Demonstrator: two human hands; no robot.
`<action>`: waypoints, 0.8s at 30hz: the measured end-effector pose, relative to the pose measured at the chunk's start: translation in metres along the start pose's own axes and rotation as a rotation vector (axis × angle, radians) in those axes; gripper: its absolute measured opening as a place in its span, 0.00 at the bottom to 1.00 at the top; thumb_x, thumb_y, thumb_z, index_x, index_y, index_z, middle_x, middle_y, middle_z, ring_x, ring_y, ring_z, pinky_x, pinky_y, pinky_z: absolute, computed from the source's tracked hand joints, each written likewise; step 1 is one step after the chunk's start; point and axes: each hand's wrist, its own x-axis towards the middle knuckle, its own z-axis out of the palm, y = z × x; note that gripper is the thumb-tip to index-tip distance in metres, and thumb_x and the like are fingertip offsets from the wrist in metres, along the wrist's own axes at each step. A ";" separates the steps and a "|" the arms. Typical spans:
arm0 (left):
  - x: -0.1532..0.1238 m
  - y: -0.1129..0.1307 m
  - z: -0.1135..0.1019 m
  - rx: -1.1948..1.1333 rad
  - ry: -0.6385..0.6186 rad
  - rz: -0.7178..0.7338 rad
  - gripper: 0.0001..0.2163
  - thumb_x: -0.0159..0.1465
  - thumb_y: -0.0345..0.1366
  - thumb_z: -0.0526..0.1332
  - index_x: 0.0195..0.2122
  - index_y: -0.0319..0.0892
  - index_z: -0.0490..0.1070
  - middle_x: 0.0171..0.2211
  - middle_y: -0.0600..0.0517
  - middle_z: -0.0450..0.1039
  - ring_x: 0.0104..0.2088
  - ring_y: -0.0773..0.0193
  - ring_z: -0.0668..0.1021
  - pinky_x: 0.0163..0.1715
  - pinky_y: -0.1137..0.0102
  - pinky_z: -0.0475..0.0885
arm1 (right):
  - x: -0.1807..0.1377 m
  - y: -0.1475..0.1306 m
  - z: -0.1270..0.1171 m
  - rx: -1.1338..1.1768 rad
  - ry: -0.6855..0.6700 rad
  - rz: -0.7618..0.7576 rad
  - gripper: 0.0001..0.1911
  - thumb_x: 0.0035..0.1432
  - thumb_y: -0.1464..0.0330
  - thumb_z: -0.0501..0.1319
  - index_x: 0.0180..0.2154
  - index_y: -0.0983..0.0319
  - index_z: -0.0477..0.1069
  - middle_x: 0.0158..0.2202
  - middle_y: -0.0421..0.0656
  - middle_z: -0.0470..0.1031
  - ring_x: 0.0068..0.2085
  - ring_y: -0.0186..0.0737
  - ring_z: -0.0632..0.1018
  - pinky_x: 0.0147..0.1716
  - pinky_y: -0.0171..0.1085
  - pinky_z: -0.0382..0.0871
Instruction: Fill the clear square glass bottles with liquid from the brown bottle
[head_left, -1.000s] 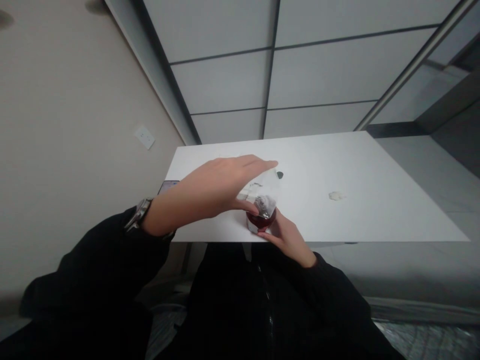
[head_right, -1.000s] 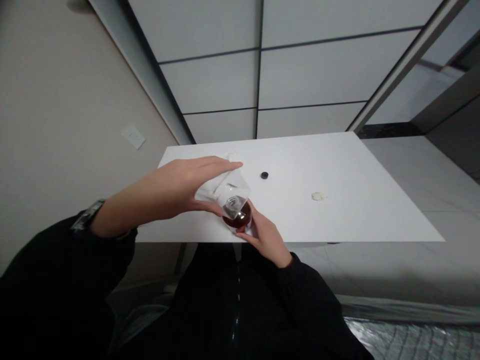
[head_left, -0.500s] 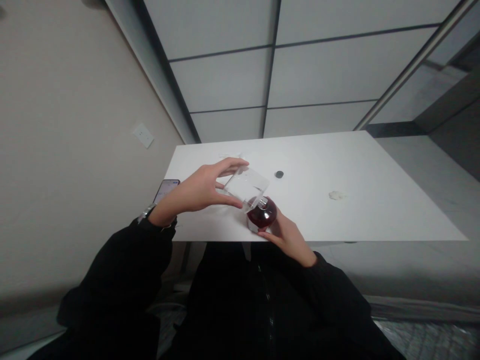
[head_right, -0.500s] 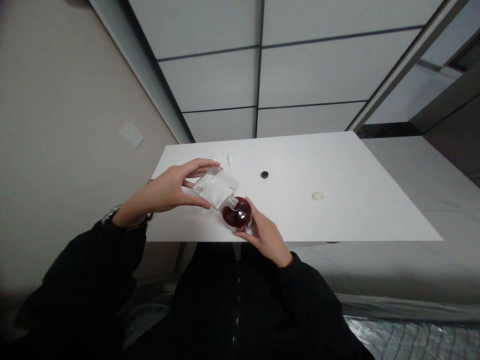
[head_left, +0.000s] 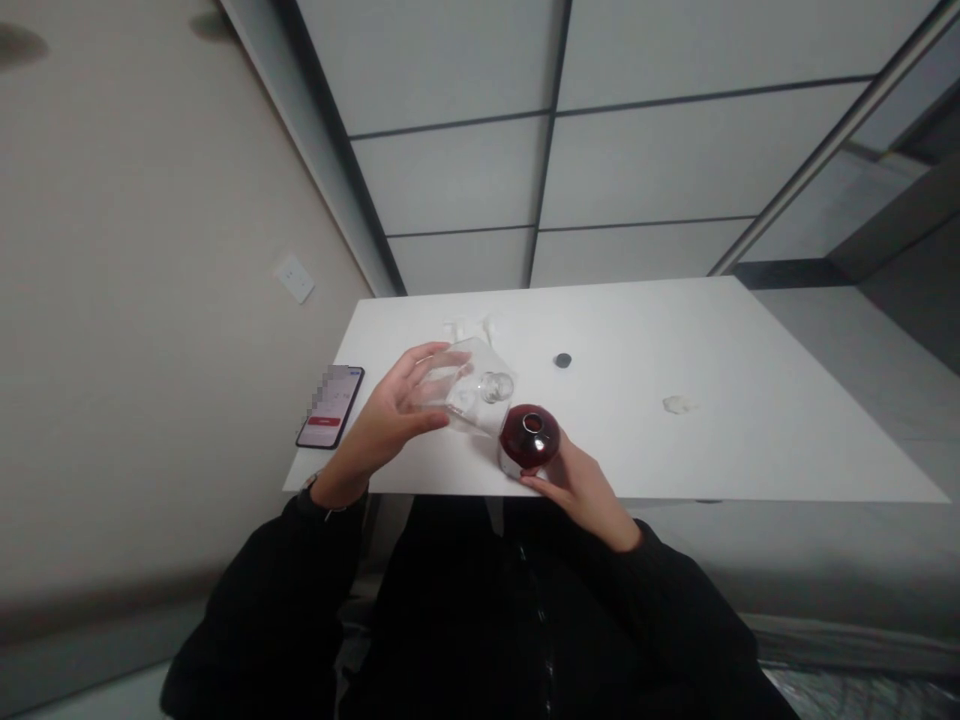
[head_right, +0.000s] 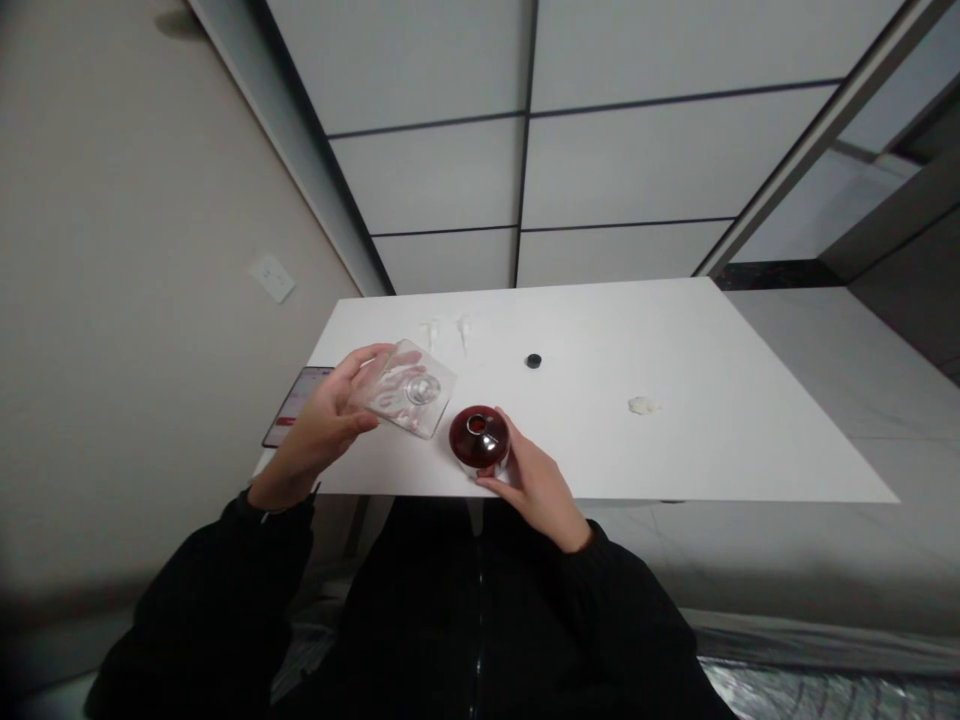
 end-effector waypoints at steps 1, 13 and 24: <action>-0.001 0.001 0.000 0.017 0.014 0.009 0.43 0.55 0.56 0.79 0.66 0.46 0.62 0.69 0.35 0.68 0.69 0.42 0.74 0.61 0.56 0.78 | 0.000 0.000 0.000 0.001 0.003 -0.001 0.41 0.65 0.54 0.69 0.72 0.57 0.59 0.59 0.53 0.81 0.58 0.60 0.83 0.58 0.57 0.77; 0.016 0.045 0.002 0.509 -0.036 0.047 0.42 0.52 0.54 0.80 0.65 0.50 0.68 0.69 0.41 0.69 0.70 0.39 0.71 0.61 0.51 0.80 | -0.001 0.002 0.003 0.030 0.012 -0.004 0.46 0.65 0.54 0.68 0.76 0.57 0.52 0.62 0.54 0.79 0.62 0.61 0.80 0.61 0.58 0.74; 0.027 0.067 0.014 0.723 -0.202 0.136 0.36 0.59 0.53 0.75 0.67 0.50 0.70 0.68 0.46 0.71 0.66 0.46 0.75 0.55 0.58 0.83 | 0.000 -0.002 0.001 0.077 -0.017 0.027 0.49 0.66 0.54 0.68 0.77 0.59 0.48 0.54 0.51 0.83 0.57 0.59 0.83 0.61 0.57 0.73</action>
